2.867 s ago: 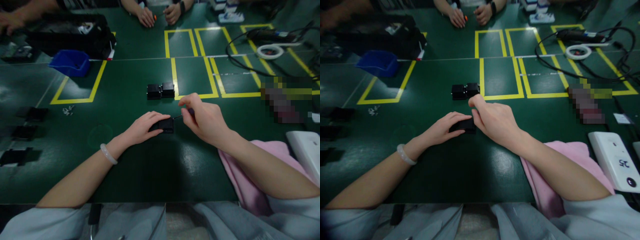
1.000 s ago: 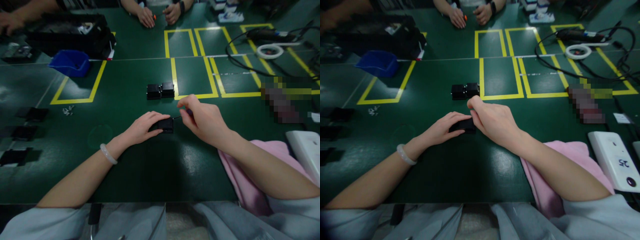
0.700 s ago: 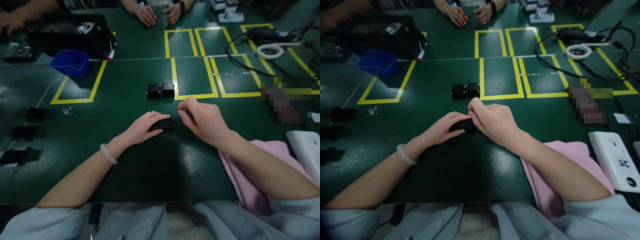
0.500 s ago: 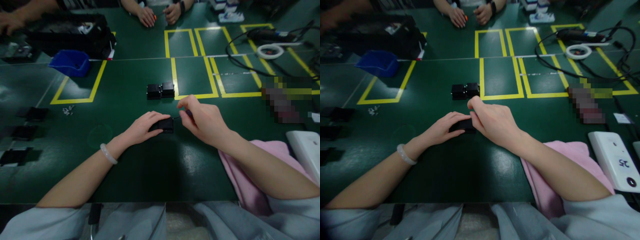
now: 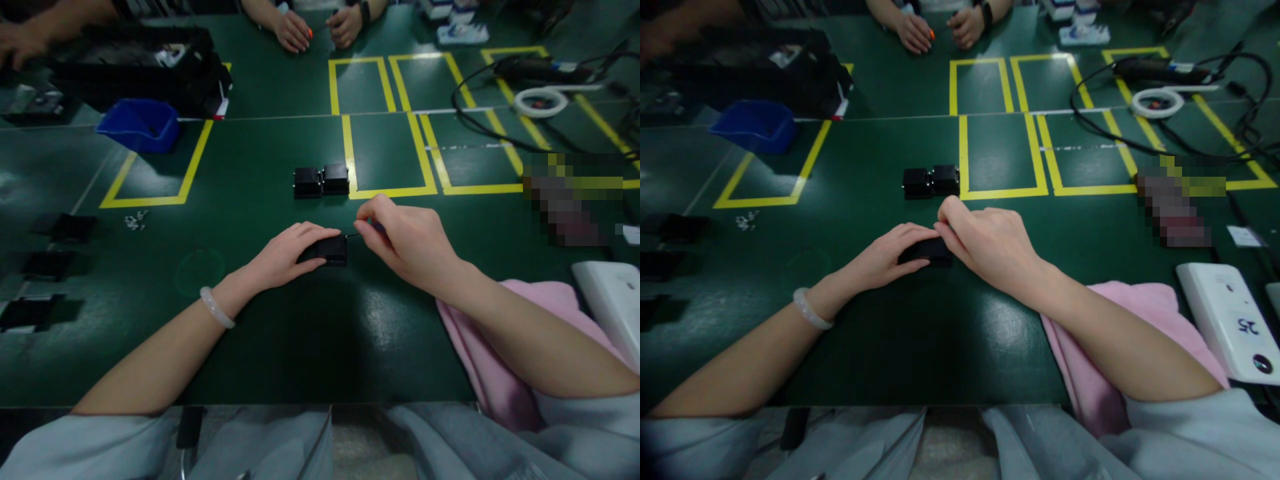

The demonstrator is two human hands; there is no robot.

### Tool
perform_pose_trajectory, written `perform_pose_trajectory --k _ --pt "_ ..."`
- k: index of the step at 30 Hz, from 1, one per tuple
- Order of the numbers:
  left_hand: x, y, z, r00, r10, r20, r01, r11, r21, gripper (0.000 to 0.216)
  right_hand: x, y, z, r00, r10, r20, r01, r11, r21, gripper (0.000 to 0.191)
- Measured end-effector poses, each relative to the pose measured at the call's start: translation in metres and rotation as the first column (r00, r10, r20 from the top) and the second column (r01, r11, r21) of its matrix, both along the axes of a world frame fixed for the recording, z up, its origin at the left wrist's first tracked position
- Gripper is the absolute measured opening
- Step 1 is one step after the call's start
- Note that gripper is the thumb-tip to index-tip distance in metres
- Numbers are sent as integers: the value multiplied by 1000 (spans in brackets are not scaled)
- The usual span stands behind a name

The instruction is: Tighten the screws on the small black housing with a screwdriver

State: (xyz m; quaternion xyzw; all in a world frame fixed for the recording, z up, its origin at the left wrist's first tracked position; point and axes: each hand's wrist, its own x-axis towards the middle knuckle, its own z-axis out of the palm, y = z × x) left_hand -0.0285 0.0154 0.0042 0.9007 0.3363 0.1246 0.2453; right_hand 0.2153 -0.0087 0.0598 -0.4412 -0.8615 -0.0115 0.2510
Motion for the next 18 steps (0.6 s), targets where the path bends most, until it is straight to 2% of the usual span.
perform_pose_trajectory --k 4,18 --pt "1 0 0 1000 -1 6 1 1000 3 47 0 0 -1 999 -9 -49 10 1000 13 16" --pt "0 0 -1 1000 2 9 -2 1000 5 47 0 0 0 999 7 -47 -10 999 -50 18"
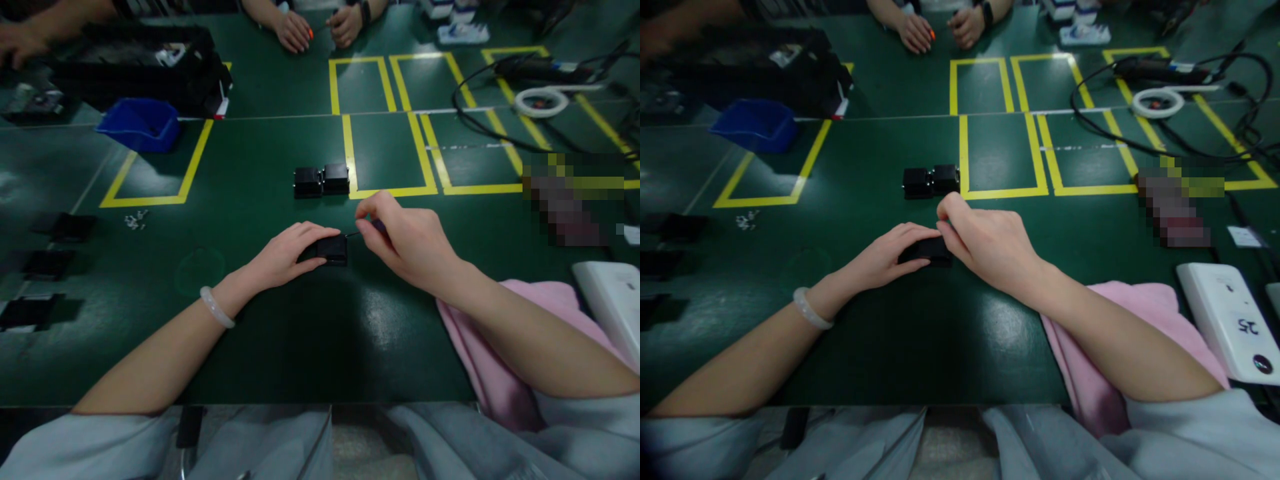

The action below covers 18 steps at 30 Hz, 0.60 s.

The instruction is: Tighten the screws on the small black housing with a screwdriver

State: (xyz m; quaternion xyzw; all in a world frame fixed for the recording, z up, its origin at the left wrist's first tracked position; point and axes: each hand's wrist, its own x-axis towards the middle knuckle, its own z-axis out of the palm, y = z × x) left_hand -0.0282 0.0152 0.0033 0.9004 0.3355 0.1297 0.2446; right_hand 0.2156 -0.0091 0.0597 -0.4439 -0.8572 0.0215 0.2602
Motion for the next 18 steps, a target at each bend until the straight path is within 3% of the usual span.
perform_pose_trajectory --k 18 --pt "1 -1 2 1000 2 -6 -3 1000 -14 46 2 0 -1 999 26 -32 -26 1000 7 14"
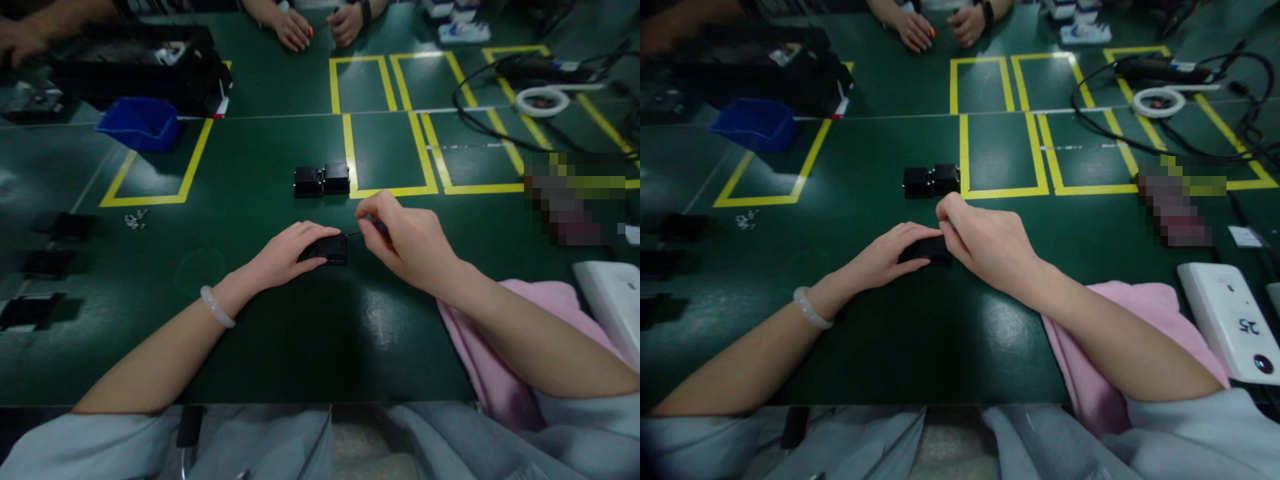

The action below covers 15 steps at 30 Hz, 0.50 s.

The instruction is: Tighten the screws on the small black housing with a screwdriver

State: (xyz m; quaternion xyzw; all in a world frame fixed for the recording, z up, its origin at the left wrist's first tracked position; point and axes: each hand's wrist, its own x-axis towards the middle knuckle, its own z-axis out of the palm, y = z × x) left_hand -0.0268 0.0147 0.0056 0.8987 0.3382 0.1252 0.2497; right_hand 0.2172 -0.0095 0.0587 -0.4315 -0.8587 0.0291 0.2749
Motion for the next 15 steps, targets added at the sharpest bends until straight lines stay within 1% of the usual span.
perform_pose_trajectory --k 6,11,15 --pt "-1 0 -1 1000 0 -2 0 1000 -5 46 -1 0 0 999 -38 21 38 999 -14 19" --pt "-1 0 -1 1000 9 -1 -9 1000 1 46 -1 0 0 999 -37 -11 37 999 6 15" --pt "-1 0 -1 1000 5 1 -5 1000 -5 46 0 0 0 999 -44 27 45 999 -8 19"
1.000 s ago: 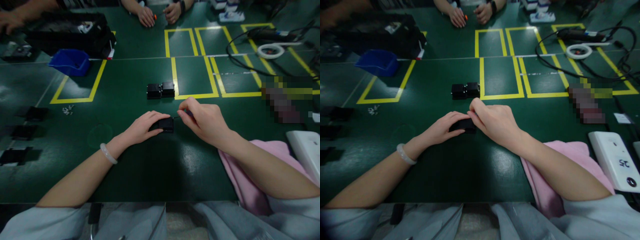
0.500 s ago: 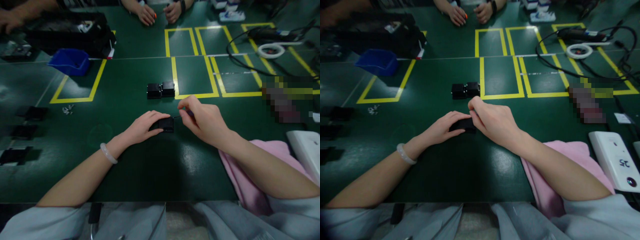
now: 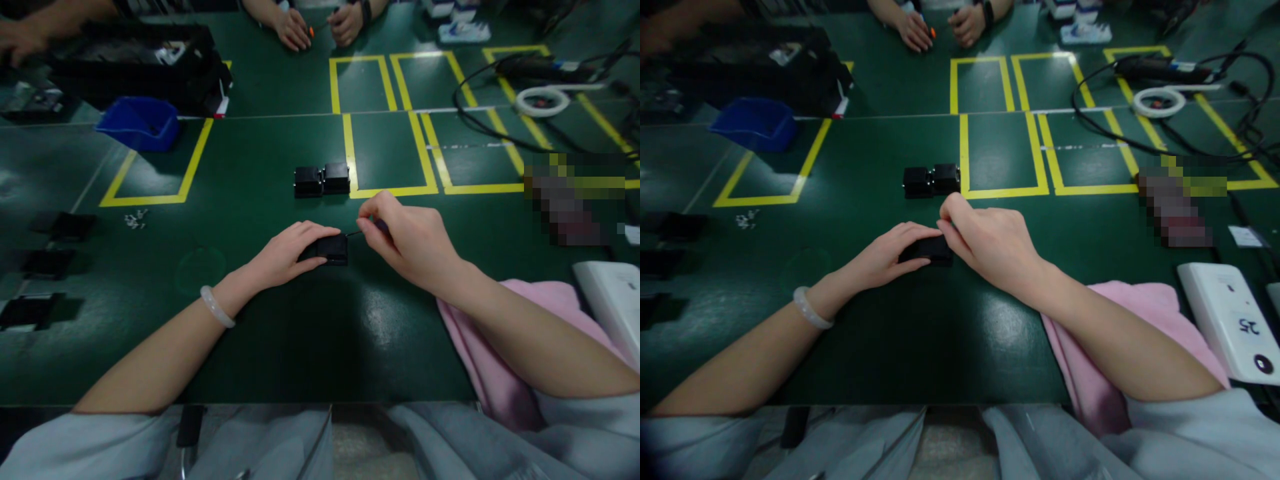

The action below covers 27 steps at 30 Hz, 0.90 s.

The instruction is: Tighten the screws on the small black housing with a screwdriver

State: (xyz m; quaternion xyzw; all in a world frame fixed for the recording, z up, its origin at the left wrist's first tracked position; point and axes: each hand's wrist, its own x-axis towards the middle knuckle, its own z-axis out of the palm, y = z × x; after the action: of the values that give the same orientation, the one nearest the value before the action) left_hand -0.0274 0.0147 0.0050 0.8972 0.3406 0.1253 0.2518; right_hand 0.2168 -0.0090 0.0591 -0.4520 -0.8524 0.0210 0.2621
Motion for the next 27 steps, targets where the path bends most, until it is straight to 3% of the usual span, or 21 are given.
perform_pose_trajectory --k 27 --pt "0 0 0 1000 -2 -1 2 1000 8 46 -1 1 1 998 -54 -16 53 998 -20 23"
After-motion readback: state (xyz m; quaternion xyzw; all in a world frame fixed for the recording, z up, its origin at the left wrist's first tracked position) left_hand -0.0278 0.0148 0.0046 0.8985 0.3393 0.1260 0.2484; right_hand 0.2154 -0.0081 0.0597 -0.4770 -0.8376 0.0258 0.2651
